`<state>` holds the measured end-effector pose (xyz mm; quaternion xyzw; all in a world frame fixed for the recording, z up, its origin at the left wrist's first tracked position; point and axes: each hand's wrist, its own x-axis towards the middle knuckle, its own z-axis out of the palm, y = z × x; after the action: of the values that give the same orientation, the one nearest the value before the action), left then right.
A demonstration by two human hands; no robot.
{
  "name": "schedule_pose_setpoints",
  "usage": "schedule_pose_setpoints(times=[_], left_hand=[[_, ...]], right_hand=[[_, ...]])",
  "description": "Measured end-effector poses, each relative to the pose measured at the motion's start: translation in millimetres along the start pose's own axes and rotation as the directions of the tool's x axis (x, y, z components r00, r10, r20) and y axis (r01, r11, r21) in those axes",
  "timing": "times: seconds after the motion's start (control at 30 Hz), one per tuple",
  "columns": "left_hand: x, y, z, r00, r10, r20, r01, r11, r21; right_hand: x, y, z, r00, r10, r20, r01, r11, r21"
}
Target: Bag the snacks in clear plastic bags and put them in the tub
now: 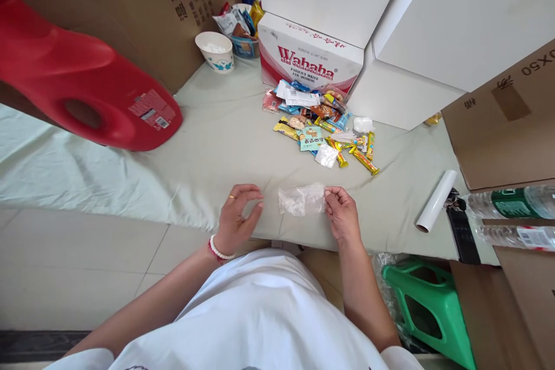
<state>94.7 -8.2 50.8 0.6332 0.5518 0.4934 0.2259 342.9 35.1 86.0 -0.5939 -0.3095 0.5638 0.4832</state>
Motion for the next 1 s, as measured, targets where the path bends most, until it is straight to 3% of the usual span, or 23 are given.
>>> schedule_pose_setpoints(times=[0.13,0.23,0.43,0.57,0.7,0.83,0.93,1.0], left_hand=[[6,24,30.3,0.963,0.178,0.202,-0.201,0.974,0.101],[12,26,53.7,0.924,0.161,0.346,-0.224,0.963,0.151],[15,19,66.7,0.931,-0.107,0.349,0.156,0.981,-0.117],[13,23,64.7,0.906,-0.177,0.385,0.281,0.931,-0.234],[17,23,56.7,0.866,-0.347,0.36,0.483,0.769,-0.42],[25,16,42.0,0.776,-0.52,0.358,0.615,0.494,-0.615],[29,11,33.9,0.696,-0.605,0.386,0.643,0.287,-0.71],[30,9,30.9,0.682,-0.636,0.362,0.625,0.249,-0.74]], right_hand=[[-6,-3,12,1.0,0.003,0.015,-0.003,1.0,0.022],[-7,-7,11,1.0,0.008,0.01,-0.008,0.999,0.041],[-10,-3,-6,0.996,-0.088,0.028,0.087,0.995,0.049],[-16,12,0,0.987,-0.078,0.143,0.093,0.991,-0.101],[-14,18,0,0.986,-0.019,0.167,0.038,0.993,-0.107],[-9,8,-14,0.99,0.025,0.136,-0.016,0.997,-0.07],[-8,4,-23,0.989,0.093,0.111,-0.094,0.996,-0.001],[-8,8,-28,0.993,0.094,0.068,-0.095,0.995,0.004]])
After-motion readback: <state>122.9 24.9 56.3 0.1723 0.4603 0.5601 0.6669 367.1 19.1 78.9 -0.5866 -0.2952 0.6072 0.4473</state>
